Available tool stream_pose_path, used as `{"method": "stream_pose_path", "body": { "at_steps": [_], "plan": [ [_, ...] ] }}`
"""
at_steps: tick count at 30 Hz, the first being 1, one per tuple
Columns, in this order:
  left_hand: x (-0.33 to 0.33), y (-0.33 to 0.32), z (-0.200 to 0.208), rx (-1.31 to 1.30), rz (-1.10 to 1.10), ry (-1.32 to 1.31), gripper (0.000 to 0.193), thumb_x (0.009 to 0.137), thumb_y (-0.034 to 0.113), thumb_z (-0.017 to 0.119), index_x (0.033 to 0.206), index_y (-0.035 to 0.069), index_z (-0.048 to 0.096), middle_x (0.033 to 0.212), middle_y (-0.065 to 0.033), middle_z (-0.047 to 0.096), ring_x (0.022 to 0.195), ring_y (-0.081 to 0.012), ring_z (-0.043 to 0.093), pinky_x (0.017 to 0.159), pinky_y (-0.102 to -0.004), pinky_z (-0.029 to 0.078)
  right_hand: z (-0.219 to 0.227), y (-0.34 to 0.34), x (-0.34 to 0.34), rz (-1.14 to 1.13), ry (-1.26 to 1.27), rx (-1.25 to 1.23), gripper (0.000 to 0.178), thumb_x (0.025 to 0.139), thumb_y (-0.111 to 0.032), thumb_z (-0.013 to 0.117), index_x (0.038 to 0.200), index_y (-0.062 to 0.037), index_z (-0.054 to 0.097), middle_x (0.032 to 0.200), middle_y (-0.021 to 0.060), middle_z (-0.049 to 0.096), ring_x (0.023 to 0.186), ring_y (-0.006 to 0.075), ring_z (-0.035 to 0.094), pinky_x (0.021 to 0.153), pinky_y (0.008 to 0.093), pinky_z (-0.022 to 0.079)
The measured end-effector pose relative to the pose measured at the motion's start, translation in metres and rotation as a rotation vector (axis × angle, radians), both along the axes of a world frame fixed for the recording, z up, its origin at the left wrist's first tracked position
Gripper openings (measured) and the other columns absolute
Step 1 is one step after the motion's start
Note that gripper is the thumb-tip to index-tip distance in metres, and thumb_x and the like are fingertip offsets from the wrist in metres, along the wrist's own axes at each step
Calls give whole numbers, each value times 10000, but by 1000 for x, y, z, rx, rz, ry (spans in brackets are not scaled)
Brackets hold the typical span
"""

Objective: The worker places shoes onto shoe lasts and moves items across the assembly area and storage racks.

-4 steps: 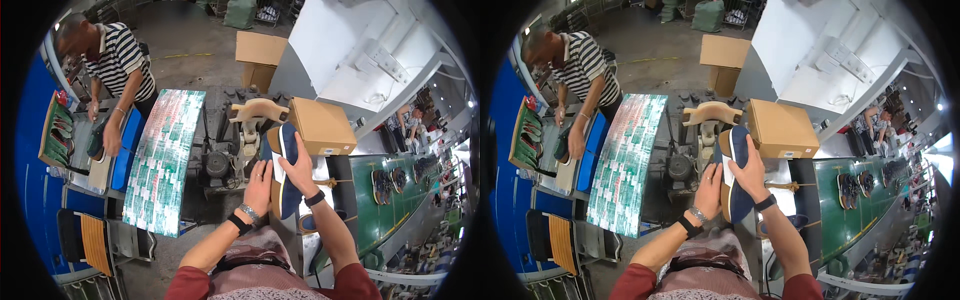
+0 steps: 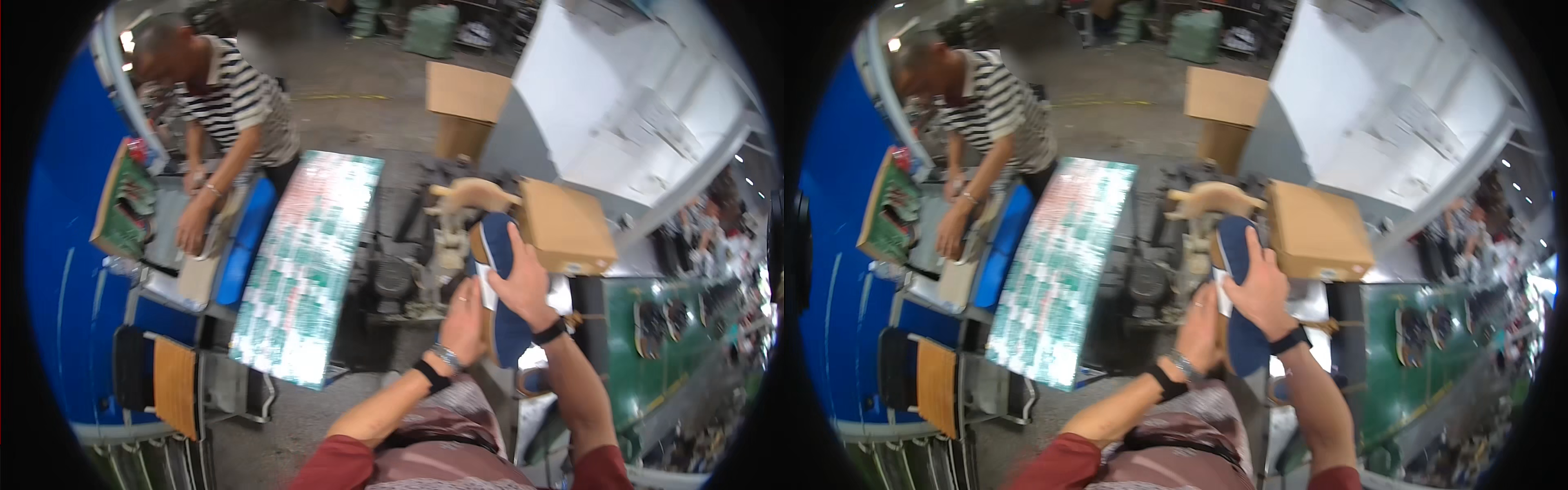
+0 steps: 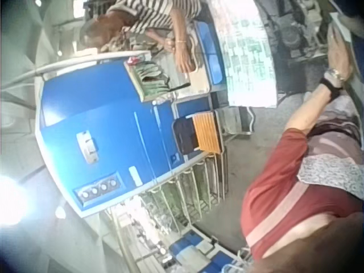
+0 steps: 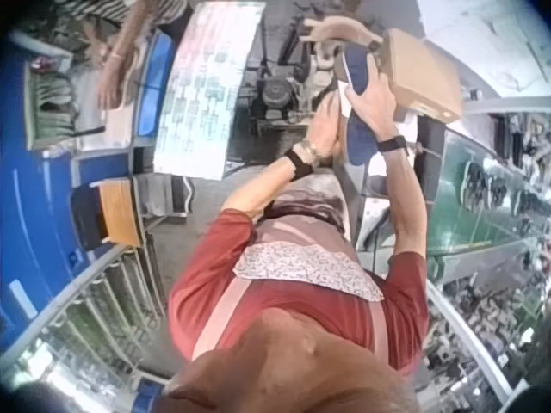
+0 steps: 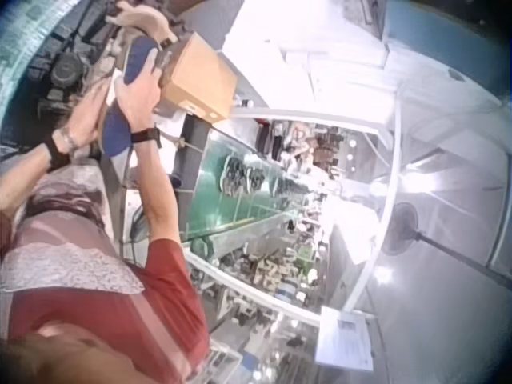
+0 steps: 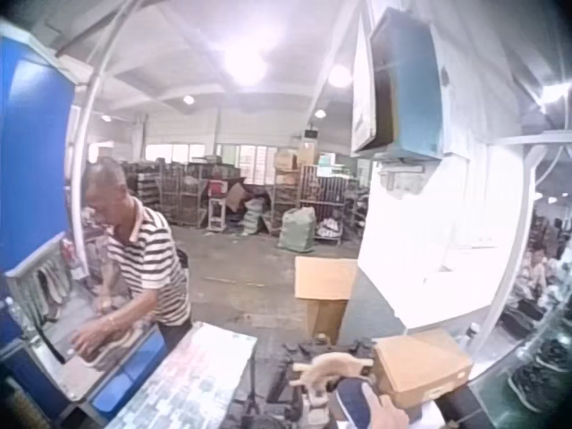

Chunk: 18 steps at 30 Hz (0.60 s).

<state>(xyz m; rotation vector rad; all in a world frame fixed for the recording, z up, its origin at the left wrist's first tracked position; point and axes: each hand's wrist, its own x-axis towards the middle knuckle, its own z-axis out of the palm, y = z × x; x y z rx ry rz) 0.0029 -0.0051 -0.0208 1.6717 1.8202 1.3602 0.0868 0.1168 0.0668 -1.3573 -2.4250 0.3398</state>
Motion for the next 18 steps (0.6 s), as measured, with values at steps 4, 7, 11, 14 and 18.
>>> {"method": "stream_pose_path", "body": {
  "at_steps": [4, 7, 11, 14, 18],
  "plan": [
    [-2, -1, -17, 59, -41, -100, 870, 763, -12, 665, 1544, -6, 281, 1439, -304, 444, 1301, -464, 489, 1064, -470, 461, -24, 6, 20, 92, 82, 176, 926, 761, -232, 726, 1581, -94, 320, 1146, 211, 570, 971, 446, 630, 819, 507, 531],
    [-1, -23, -48, -158, 32, -334, 766, 823, 42, 654, 1527, 89, 354, 1253, -211, 623, 1075, -373, 655, 920, -440, 536, -17, -15, 27, 102, 124, 107, 923, 755, -161, 722, 1584, -97, 321, 1112, 198, 555, 958, 431, 627, 791, 487, 527],
    [16, -26, -103, -488, -18, -1201, 695, 942, 460, 692, 1437, 47, 433, 1126, -134, 712, 957, -206, 713, 807, -362, 569, -13, -20, 20, 114, 136, 103, 924, 743, -125, 721, 1580, -90, 331, 1087, 190, 550, 929, 417, 629, 789, 480, 527],
    [15, -2, -68, -571, -172, -1702, 726, 963, 598, 610, 1415, 48, 467, 1135, -135, 714, 980, -194, 707, 842, -356, 571, -16, -18, 22, 135, 156, 96, 930, 739, -116, 721, 1581, -86, 327, 1088, 190, 548, 948, 415, 626, 796, 472, 528],
    [26, 45, -65, -243, -302, -2025, 702, 967, 640, 569, 1339, 45, 585, 1195, -121, 698, 1051, -217, 689, 911, -340, 552, -24, -31, 17, 120, 188, 142, 933, 740, -111, 723, 1582, -80, 322, 1124, 198, 547, 989, 420, 617, 819, 471, 525]
  ]
}}
